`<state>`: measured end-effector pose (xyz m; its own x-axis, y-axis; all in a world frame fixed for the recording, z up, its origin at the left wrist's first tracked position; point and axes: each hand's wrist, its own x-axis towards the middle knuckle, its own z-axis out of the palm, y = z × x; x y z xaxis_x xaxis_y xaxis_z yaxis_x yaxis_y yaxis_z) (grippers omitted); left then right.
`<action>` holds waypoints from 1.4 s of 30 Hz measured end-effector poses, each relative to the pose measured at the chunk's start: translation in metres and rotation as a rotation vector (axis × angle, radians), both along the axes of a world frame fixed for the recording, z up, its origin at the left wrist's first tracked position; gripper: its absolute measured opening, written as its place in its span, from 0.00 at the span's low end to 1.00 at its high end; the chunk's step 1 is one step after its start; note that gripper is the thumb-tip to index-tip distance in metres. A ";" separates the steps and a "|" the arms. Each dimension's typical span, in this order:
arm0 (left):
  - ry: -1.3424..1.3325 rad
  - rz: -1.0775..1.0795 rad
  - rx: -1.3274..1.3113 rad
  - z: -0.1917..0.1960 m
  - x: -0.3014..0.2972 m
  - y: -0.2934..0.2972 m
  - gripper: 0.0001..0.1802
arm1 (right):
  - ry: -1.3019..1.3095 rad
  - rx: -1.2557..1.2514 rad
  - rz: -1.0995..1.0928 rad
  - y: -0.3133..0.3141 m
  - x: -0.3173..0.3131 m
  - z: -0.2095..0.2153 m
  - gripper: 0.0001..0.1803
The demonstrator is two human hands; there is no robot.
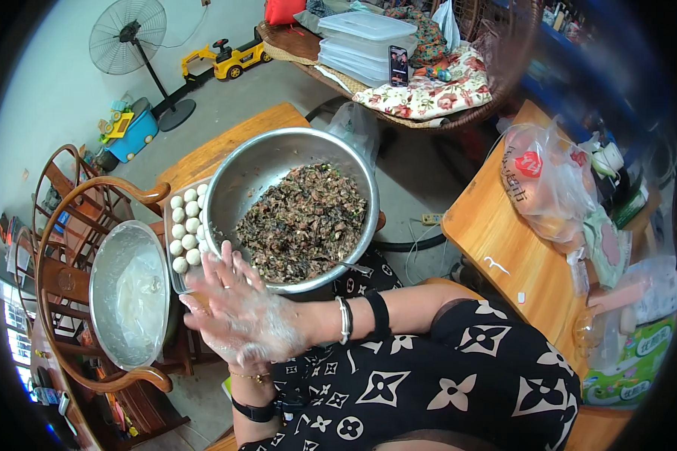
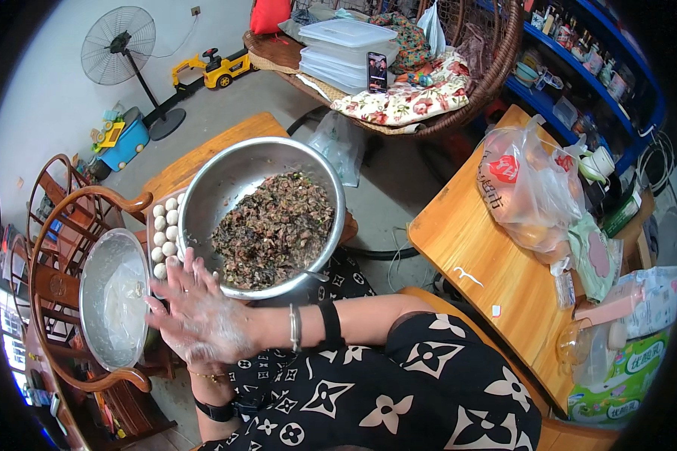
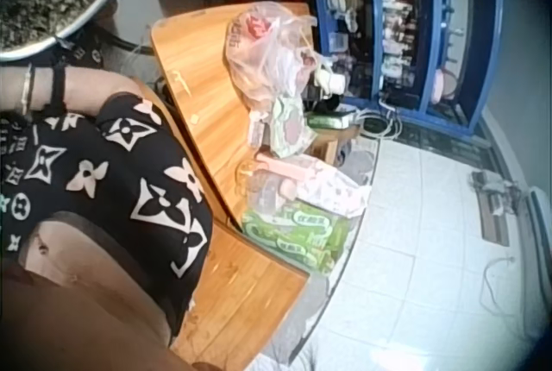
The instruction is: The person forms dumplings by hand, flattening dough balls, scooping meat filling into them, and sealing the edges. Completed dumplings are placed on a tray. The person occasionally wipes hands on a cloth and adjusts the filling bowl.
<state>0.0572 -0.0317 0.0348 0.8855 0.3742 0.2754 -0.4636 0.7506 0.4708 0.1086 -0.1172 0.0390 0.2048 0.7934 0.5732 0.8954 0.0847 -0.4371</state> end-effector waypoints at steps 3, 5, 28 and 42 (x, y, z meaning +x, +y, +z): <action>-0.034 -0.030 0.064 -0.003 0.002 0.012 0.44 | 0.141 0.204 0.202 -0.003 -0.017 0.014 0.41; -0.064 0.008 0.076 -0.002 0.014 -0.003 0.43 | 0.167 0.065 0.166 0.000 -0.007 0.027 0.42; 0.079 0.050 -0.137 0.017 0.005 -0.009 0.32 | 0.151 -0.012 -0.112 0.025 0.017 -0.006 0.40; 0.182 -0.004 -0.099 -0.010 0.008 -0.013 0.30 | 0.045 0.124 -0.380 0.031 0.041 0.003 0.40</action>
